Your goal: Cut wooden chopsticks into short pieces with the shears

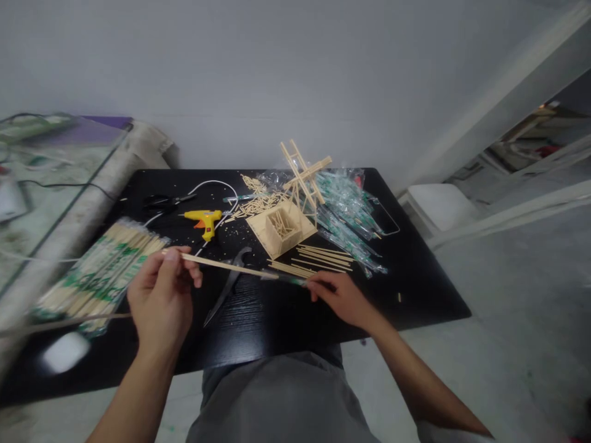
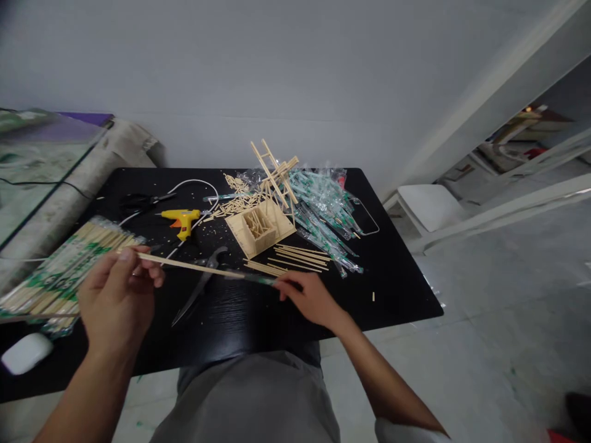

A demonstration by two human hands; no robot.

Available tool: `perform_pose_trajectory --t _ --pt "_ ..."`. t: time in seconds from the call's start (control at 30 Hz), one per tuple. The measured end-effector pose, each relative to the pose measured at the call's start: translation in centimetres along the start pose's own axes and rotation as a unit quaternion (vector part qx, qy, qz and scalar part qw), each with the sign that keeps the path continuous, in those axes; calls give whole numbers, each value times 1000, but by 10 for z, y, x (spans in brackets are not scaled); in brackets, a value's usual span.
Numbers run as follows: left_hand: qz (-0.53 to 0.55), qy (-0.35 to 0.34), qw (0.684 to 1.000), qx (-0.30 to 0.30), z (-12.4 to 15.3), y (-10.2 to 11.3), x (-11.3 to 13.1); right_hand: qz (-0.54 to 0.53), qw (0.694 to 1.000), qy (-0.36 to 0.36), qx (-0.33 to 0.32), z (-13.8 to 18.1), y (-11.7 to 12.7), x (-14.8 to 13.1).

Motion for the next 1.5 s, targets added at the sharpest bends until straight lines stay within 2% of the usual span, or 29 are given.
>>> perform_pose_trajectory --t 0.07,0.17,0.23,0.33,0.43,0.5,0.53,0.6,0.67,0.73,0.8,0.9,0.97,1.07,1.17,1.27,1.4,1.5 --pt "-14 29 999 -6 5 1 -10 50 995 -26 78 -2 34 18" --pt "-74 89 989 -91 22 -11 -31 122 964 -61 228 -8 85 43" --pt "-114 120 974 -157 36 -23 -46 193 941 -60 271 -16 106 53" --pt "-131 139 959 -208 50 -40 -63 280 914 -22 291 -30 115 56" --pt "-130 160 951 -231 55 -48 -75 306 903 44 298 -31 99 45" --pt "-131 170 947 -240 54 -49 -80 276 917 80 278 -25 79 34" --pt "-136 169 945 -246 54 -49 -83 249 931 90 253 -21 67 29" --pt "-155 162 939 -260 53 -49 -87 188 968 93 141 -13 35 23" --pt "-175 152 935 -269 53 -48 -90 149 983 98 52 -4 6 18" --pt "-193 144 931 -273 53 -47 -94 146 984 99 16 4 -15 17" --pt "-213 134 927 -278 54 -46 -96 160 981 105 13 8 -27 20" --pt "-253 94 921 -281 53 -42 -92 180 978 104 27 9 -32 25" --pt "-302 19 913 -275 50 -38 -82 185 977 101 32 8 -30 29" --pt "-373 -102 884 -263 46 -30 -66 191 976 103 34 8 -28 31" --pt "-421 -158 853 -263 39 -15 -57 196 974 111 39 8 -28 31" --pt "-498 -184 800 -279 29 3 -57 171 977 115 50 9 -27 28" --pt "-599 -190 715 -306 14 25 -68 71 992 86 54 10 -22 21" --pt "-649 -191 660 -328 6 32 -73 6 996 59 70 10 -12 11"
Point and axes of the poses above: each hand's wrist, its own z-axis away from the middle knuckle, its own y-axis out of the back of the hand, x = y × z, the point moved 5 cm from there along -z, towards the middle knuckle
